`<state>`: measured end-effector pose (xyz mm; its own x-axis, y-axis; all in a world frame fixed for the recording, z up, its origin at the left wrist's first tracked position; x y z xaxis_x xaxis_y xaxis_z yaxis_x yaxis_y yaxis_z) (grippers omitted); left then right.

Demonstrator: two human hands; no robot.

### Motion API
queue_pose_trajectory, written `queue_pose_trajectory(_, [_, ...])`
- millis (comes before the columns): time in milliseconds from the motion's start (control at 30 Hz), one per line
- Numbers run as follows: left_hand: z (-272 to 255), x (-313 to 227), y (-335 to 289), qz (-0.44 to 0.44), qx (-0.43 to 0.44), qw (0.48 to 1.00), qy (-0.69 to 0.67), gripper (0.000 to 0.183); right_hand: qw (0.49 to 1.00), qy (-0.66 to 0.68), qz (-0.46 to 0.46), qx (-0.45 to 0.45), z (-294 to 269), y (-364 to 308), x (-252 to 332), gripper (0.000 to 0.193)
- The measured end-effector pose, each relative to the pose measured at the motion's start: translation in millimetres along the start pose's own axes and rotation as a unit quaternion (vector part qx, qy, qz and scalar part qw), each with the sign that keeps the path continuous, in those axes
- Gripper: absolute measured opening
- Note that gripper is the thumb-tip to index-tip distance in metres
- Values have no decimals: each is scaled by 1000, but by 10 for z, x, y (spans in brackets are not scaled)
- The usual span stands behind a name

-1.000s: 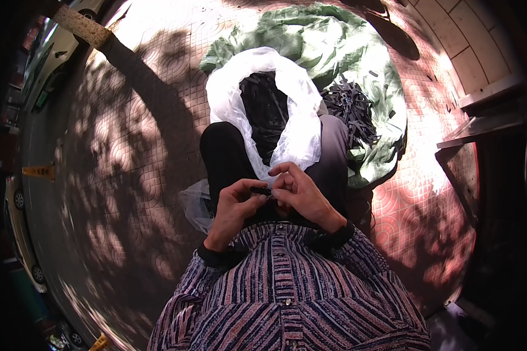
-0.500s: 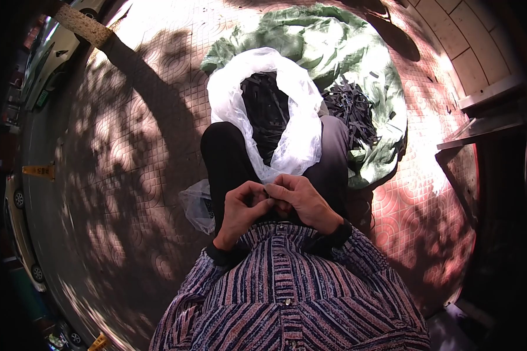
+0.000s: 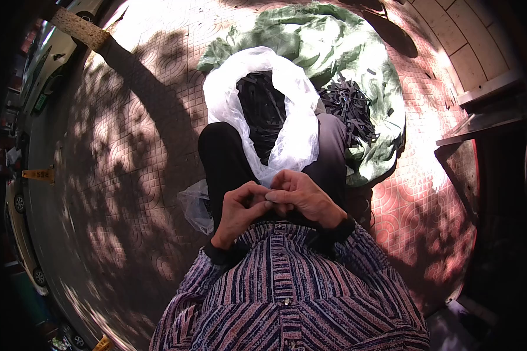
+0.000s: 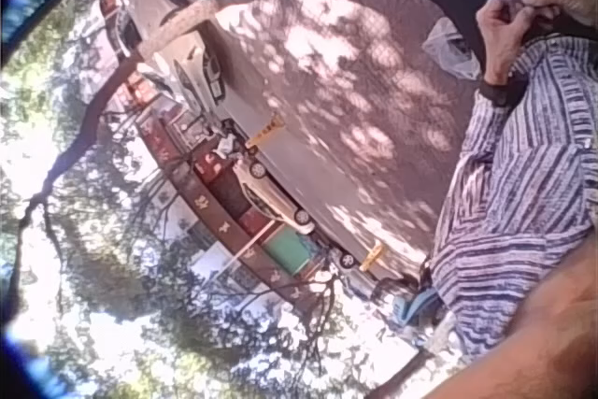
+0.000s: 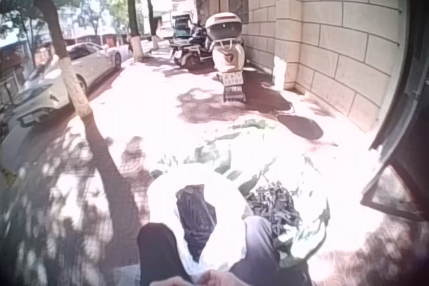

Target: The person is sorting and bundling black shoelaces or elastic straps into small groups.

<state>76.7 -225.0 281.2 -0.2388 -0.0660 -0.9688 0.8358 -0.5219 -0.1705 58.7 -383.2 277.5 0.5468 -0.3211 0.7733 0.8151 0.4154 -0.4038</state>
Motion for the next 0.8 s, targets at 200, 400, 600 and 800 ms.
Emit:
queue_pose_trajectory(200, [3,-30,7,32,27,998,48,16,995,-80,45,44,-8,8,-56,29])
queue_pose_trajectory(400, [-26,-47,43,16,-57,997,47,20,999,-42,-17,1,2,-7,-88,32])
queue_pose_trajectory(600, [-56,175,5,-167,63,963,-200,22,977,-186,-42,-93,-25,18,-158,31])
queue_pose_trajectory(800, [57,120,83,-86,-33,996,2,17,982,-155,-64,-83,-119,-56,-144,27])
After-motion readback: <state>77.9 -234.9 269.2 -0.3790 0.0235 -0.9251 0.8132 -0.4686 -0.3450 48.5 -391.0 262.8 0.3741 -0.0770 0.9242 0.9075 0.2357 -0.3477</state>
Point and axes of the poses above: each hand's wrist, its own y-axis towards the middle knuckle, its own z-axis out of the palm, x = y × z, the point moved 3 cm from there along y, towards the middle knuckle, and after that the axes turned 2 degrees about x, right-handed, at the moved point
